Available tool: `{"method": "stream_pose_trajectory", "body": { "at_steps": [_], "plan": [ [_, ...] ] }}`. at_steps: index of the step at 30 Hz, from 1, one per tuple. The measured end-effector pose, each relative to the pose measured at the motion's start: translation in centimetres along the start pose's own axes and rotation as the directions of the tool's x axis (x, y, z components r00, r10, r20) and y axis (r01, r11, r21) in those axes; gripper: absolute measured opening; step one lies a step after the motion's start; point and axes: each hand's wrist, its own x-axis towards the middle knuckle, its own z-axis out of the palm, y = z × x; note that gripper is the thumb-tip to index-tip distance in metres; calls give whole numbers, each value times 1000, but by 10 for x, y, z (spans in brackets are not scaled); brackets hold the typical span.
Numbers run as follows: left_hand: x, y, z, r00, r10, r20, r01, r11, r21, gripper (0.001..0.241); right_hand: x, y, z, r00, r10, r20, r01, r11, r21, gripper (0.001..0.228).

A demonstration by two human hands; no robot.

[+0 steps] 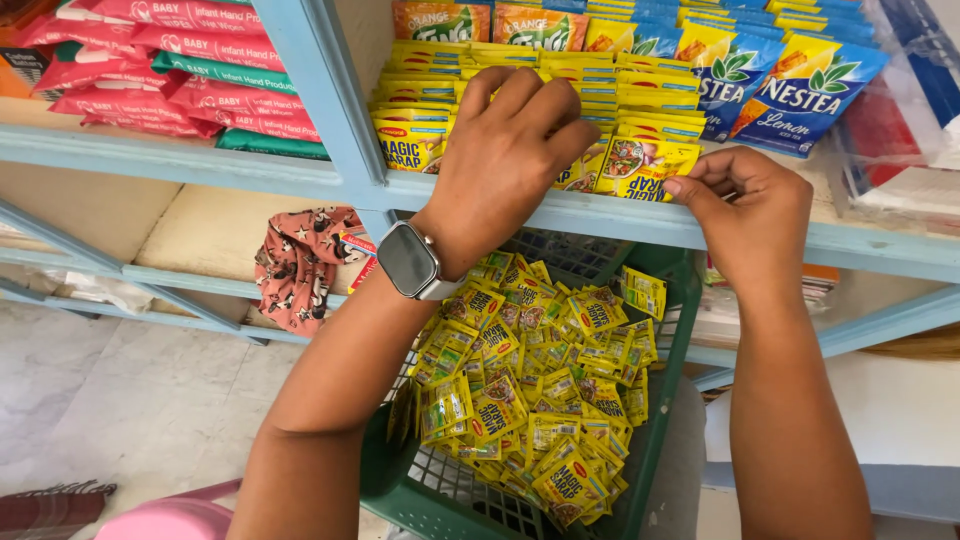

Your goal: Organizing and stocking small seasoning packets and tea bags on grocery store shelves.

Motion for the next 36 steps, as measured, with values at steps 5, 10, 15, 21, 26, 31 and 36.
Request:
{"method": "stream_pose_trajectory", "body": {
  "at_steps": [5,10,15,21,26,31,36],
  "plan": [
    [-1,4,-4,1000,-23,1,23,1000,12,17,-5,2,1,1000,-8,-30,9,999,50,18],
    [-7,7,-45,997,-27,-77,25,999,-22,26,-34,-37,13,974,-27,-227,75,976,206,21],
    [-19,0,-83,981,-188,-36,182,974,-132,21,-102,7,34,941,-191,-280,216,974,63,17],
    [-38,-19,-32,994,-109,-25,111,992,64,27,-136,9,66,965,-250,-72,246,967,-63,16],
    [-42,-24,-27,987,-161,-28,163,979,126,17,-136,5,57,970,-240,-39,238,969,-66,15],
    [-36,-18,-26,982,-187,-35,190,970,153,10,-133,0,53,986,-165,-35,165,986,-26,13],
    [-35,-18,-25,987,-157,22,150,970,192,11,-134,-5,60,974,-224,-37,223,975,-15,11]
  ]
}}
